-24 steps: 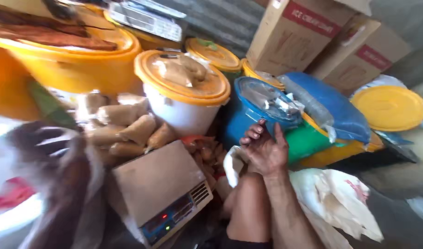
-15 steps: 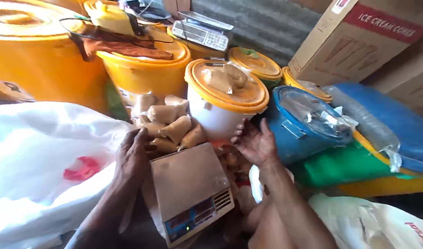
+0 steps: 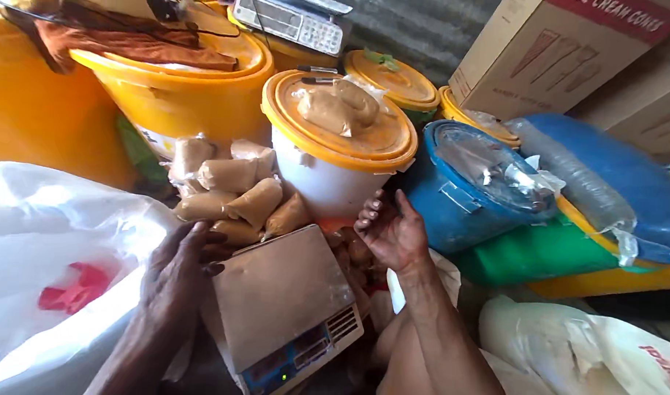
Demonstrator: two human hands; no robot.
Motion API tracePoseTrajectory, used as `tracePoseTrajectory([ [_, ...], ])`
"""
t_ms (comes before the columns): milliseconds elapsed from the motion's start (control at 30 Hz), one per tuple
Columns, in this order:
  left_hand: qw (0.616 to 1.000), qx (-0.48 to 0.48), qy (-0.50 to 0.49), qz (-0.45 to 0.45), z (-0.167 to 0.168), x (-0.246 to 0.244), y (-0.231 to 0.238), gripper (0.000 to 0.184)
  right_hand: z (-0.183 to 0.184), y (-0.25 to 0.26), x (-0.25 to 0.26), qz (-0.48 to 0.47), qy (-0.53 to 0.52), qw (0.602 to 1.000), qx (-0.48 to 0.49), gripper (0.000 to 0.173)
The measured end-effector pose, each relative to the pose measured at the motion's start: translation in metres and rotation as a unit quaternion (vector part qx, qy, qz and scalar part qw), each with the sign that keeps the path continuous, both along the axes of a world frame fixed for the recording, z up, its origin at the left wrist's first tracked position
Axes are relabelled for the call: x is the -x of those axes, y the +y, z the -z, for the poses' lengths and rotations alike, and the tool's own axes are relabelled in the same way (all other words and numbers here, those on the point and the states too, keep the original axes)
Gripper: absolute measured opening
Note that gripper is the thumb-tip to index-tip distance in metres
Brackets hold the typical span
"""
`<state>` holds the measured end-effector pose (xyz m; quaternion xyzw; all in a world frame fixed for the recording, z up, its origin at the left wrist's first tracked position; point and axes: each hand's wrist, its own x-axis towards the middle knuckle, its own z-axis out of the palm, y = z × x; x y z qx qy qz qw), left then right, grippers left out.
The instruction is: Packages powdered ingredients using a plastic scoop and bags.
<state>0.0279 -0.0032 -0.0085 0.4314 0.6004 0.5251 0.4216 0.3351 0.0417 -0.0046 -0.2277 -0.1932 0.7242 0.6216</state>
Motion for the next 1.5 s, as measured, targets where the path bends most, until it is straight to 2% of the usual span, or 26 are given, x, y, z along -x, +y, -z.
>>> tracePoseTrajectory([
  [67,0.999,-0.018,0.01,0.024,-0.001,-0.003,-0.002,0.029,-0.002,0.0,-0.004,0.012,-0.055,0.998,-0.019,0.044],
  [133,0.994,-0.061,0.058,0.062,0.006,-0.003,-0.003,0.012,-0.003,0.0,-0.009,0.039,-0.109,0.992,-0.051,0.034],
  [167,0.988,-0.07,0.101,0.09,0.009,-0.001,-0.002,0.012,-0.003,0.002,-0.014,0.06,-0.136,0.986,-0.072,0.034],
  [267,0.959,-0.01,0.229,0.165,0.01,-0.004,-0.006,0.033,-0.006,0.011,-0.049,0.118,-0.209,0.966,-0.094,0.043],
  [367,0.953,-0.015,0.245,0.176,0.005,-0.006,-0.008,0.028,-0.013,0.026,-0.081,0.137,-0.332,0.928,-0.096,0.019],
  [433,0.956,-0.058,0.263,0.119,-0.004,0.007,-0.003,0.027,-0.018,0.027,-0.08,0.139,-0.417,0.893,-0.099,0.031],
  [467,0.955,-0.073,0.279,0.072,-0.011,0.019,-0.001,0.027,-0.017,0.026,-0.075,0.141,-0.433,0.885,-0.1,0.027],
  [567,0.932,-0.08,0.346,-0.066,-0.023,0.073,0.012,0.028,0.0,0.02,-0.059,0.106,-0.421,0.896,-0.094,0.015],
  [633,0.924,-0.027,0.36,-0.129,-0.03,0.107,0.01,0.031,0.019,0.017,-0.05,0.081,-0.417,0.901,-0.087,0.015],
  [700,0.924,0.02,0.345,-0.164,-0.028,0.132,0.001,0.034,0.032,0.011,-0.047,0.067,-0.424,0.898,-0.097,0.014],
  [767,0.927,0.025,0.327,-0.183,-0.021,0.144,-0.007,0.035,0.029,0.008,-0.044,0.07,-0.434,0.89,-0.126,0.013],
  [867,0.919,-0.011,0.342,-0.197,-0.021,0.134,-0.014,0.029,0.02,-0.001,-0.041,0.098,-0.474,0.857,-0.178,0.013],
  [967,0.907,-0.027,0.373,-0.195,-0.028,0.112,-0.017,0.023,0.018,-0.005,-0.037,0.125,-0.525,0.808,-0.235,0.014],
  [1067,0.908,-0.037,0.382,-0.171,-0.027,0.09,-0.017,0.024,0.017,-0.002,-0.028,0.165,-0.578,0.758,-0.253,0.016],
  [1133,0.912,-0.058,0.388,-0.125,-0.019,0.077,-0.015,0.028,0.018,0.003,-0.023,0.187,-0.599,0.736,-0.256,0.021],
  [1233,0.899,-0.119,0.42,-0.033,0.006,0.058,-0.006,0.038,0.016,0.017,-0.027,0.224,-0.606,0.726,-0.237,0.019],
  [1333,0.89,-0.119,0.435,0.069,0.015,0.034,-0.007,0.039,0.01,0.035,-0.059,0.251,-0.619,0.724,-0.172,0.015],
  [1400,0.888,-0.094,0.433,0.121,0.009,0.026,-0.009,0.036,0.002,0.049,-0.096,0.273,-0.669,0.681,-0.119,0.016],
  [1500,0.885,-0.081,0.434,0.146,0.002,0.024,-0.009,0.035,-0.01,0.071,-0.168,0.297,-0.786,0.54,-0.034,0.027],
])
